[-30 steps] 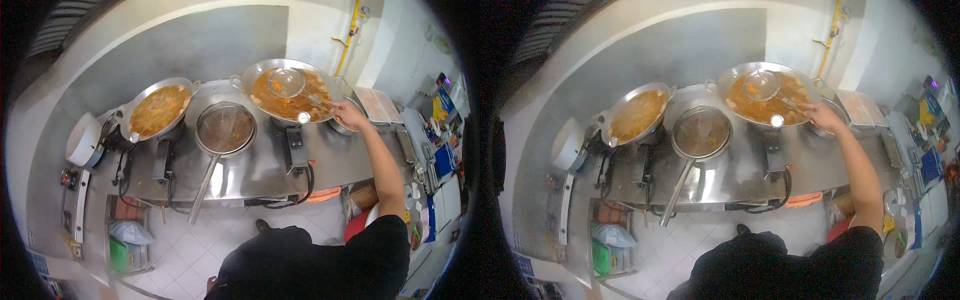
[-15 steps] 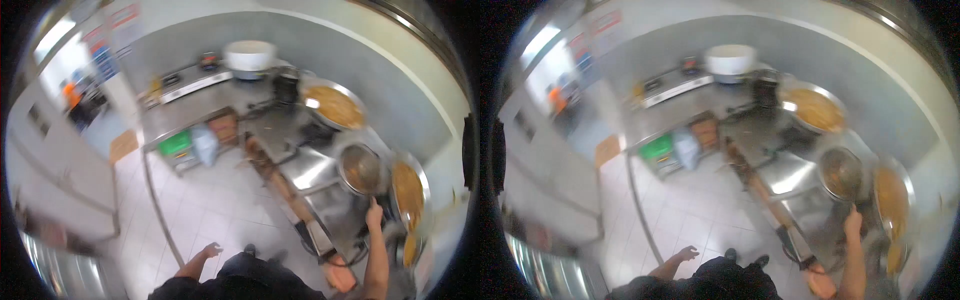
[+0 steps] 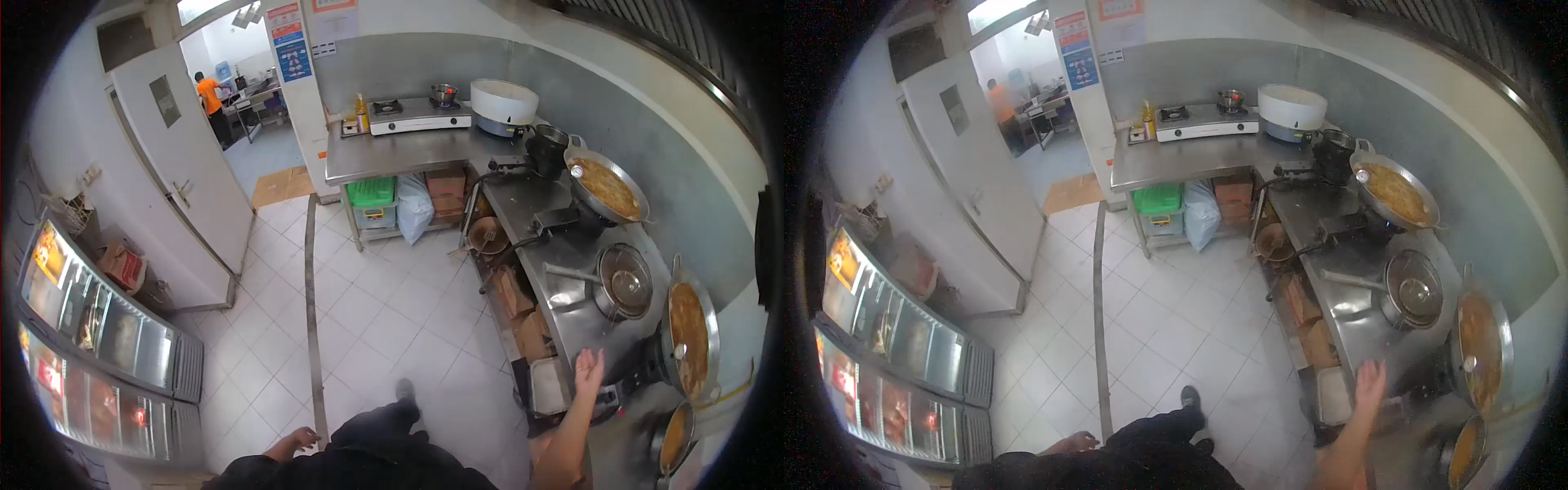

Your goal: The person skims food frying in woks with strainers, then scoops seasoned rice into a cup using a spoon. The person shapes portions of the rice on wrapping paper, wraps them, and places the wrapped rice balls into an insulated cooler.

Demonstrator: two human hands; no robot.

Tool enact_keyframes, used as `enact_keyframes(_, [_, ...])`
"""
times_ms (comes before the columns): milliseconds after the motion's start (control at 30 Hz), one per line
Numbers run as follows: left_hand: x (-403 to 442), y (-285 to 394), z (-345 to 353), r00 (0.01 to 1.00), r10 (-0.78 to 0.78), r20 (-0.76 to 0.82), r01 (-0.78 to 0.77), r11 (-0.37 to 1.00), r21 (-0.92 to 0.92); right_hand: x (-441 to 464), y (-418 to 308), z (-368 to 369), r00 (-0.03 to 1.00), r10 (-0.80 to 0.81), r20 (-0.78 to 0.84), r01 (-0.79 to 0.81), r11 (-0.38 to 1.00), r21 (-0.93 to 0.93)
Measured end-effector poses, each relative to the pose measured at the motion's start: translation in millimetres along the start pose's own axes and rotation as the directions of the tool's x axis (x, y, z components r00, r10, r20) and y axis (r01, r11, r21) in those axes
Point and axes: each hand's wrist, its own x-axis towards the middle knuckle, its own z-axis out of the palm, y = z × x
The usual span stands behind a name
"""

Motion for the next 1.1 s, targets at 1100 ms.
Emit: enact_keyframes(1100, [-132.8,-266.2,191.6,0.312,0.522,0.794,-0.945,0.253,0.205,-1096.4,280.5,-423.1,0.931,-0.255,-0.262,0.005,0.726,-0.688])
